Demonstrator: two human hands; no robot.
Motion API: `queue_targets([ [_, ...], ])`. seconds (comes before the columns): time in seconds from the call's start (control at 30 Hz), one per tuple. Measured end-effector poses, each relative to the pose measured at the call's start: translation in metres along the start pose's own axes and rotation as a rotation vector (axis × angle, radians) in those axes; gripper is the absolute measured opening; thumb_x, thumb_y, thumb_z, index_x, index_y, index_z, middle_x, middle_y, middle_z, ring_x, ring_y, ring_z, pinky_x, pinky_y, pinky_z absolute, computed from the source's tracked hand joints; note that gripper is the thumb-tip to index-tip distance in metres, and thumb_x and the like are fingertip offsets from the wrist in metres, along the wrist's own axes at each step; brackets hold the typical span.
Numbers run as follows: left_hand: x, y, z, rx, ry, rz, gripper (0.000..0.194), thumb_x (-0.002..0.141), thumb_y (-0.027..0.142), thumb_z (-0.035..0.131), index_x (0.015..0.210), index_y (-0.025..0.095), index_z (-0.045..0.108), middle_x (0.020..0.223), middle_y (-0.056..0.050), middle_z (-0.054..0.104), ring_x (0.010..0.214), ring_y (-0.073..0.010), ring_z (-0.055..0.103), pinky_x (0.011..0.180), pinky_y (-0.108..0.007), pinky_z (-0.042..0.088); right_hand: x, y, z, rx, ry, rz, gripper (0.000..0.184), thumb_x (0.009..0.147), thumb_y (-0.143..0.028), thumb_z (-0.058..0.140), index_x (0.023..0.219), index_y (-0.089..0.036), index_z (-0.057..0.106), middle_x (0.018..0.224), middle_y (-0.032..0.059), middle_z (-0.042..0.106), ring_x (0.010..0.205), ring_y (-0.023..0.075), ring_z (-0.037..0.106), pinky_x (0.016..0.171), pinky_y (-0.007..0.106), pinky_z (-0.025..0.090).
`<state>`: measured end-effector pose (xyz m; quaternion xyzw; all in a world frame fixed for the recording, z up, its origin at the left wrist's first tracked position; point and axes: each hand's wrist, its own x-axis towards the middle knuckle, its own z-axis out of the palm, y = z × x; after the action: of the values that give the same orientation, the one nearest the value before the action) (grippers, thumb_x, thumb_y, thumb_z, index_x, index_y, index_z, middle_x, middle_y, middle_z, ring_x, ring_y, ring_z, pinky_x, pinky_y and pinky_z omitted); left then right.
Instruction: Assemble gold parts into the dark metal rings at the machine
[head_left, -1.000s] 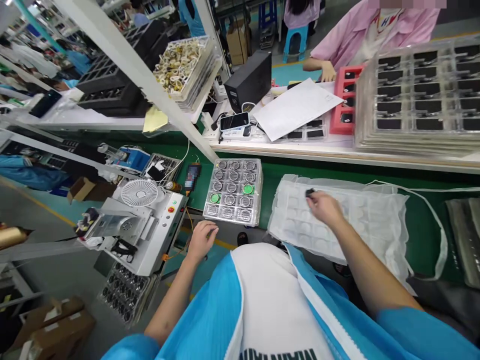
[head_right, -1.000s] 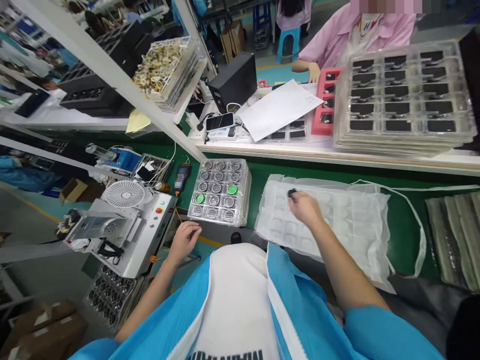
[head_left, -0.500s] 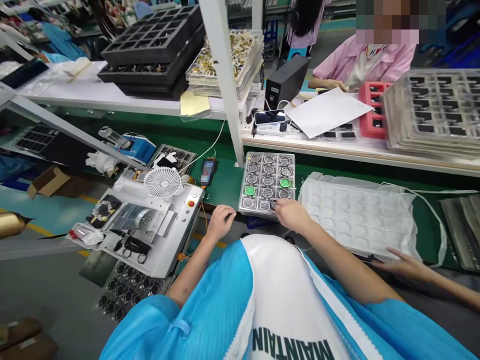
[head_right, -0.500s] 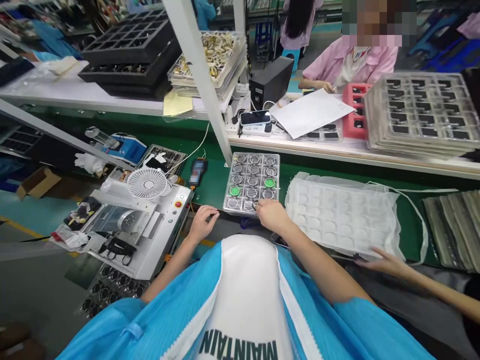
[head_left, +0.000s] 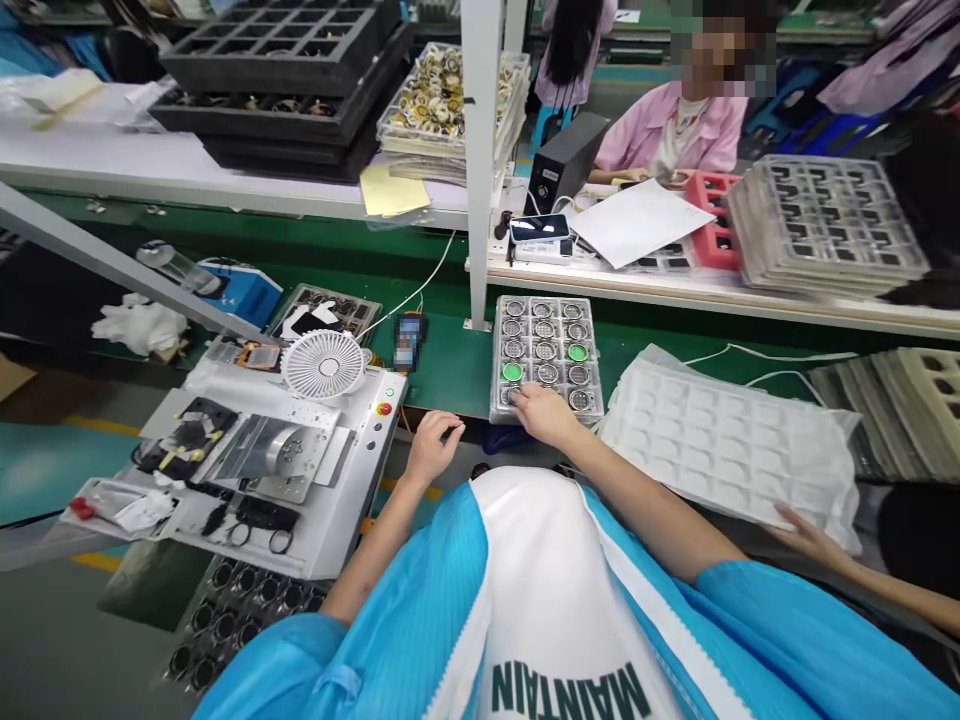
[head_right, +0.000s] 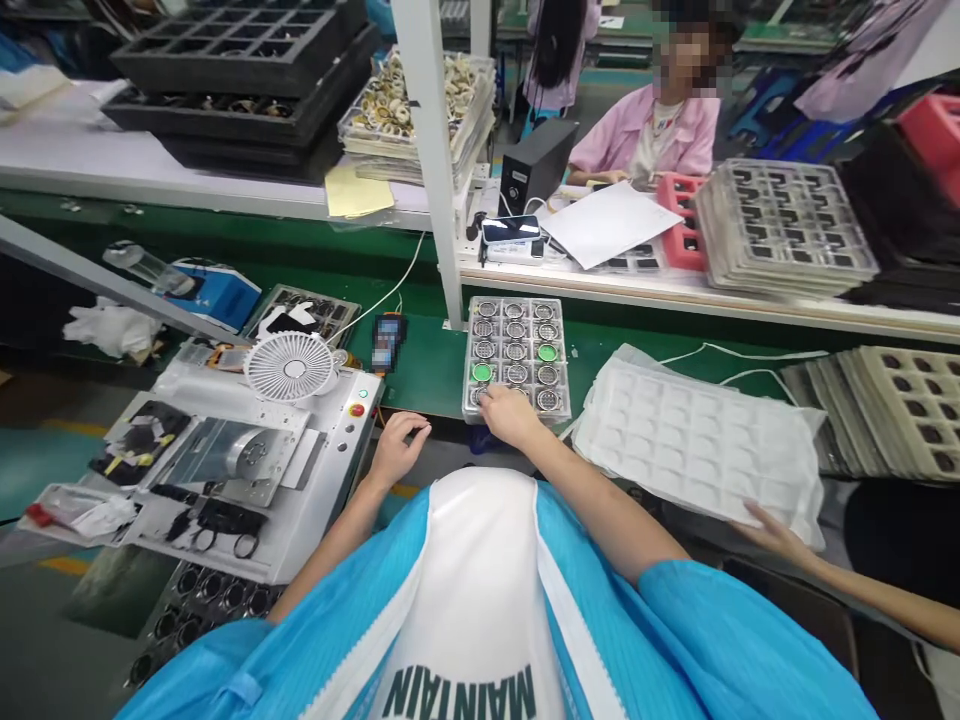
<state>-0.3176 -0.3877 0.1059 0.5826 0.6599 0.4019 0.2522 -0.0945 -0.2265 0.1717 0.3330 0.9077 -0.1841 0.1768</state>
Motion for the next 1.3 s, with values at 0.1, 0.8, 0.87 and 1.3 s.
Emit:
queue_targets([
  [0.1,-0.004,-0.006,0.004,-0.028,0.000,0.015,0.013,0.101,0.028,0.062,0.094,0.022,0.071,0.096,-0.006,0.076,0.097,-0.0221,0.069,0.091,-0.042,0.057,-0.024,0.005,0.024,0.140,0.145,-0.044,0.034,0.108,-0.030,0.048,0.124,-0.014,0.073,0.107,0.0143,0.069,0.104,0.0251,0.065,0.093,0.035,0.049],
  [0.8,0.079,-0.014,0.035,-0.040,-0.169,0.197,0.019,0.102,0.036,0.061,0.093,0.022,0.070,0.100,-0.007,0.073,0.098,-0.0224,0.071,0.093,-0.041,0.059,-0.206,0.023,0.197,0.699,-0.157,0.908,0.025,0.097,-0.022,0.057,0.102,-0.017,0.081,0.103,0.0092,0.080,0.098,0.0217,0.072,0.084,0.027,0.048],
  [0.87,0.088,-0.010,0.038,-0.033,-0.187,0.235,0.019,0.102,0.036,0.061,0.093,0.021,0.069,0.100,-0.008,0.072,0.099,-0.0223,0.071,0.093,-0.041,0.058,-0.212,0.015,0.204,0.756,-0.120,0.966,0.026,0.097,-0.023,0.056,0.103,-0.017,0.081,0.103,0.0096,0.080,0.096,0.0210,0.072,0.084,0.027,0.048],
  [1.3,0.122,-0.006,0.054,0.172,-0.055,0.268,0.033,0.097,0.045,0.067,0.118,0.019,0.066,0.123,-0.017,0.065,0.124,-0.0334,0.061,0.114,-0.059,0.041,-0.248,0.002,0.233,0.943,-0.032,1.129,0.025,0.094,-0.021,0.056,0.097,-0.018,0.081,0.097,0.0069,0.081,0.090,0.0195,0.072,0.081,0.026,0.050],
])
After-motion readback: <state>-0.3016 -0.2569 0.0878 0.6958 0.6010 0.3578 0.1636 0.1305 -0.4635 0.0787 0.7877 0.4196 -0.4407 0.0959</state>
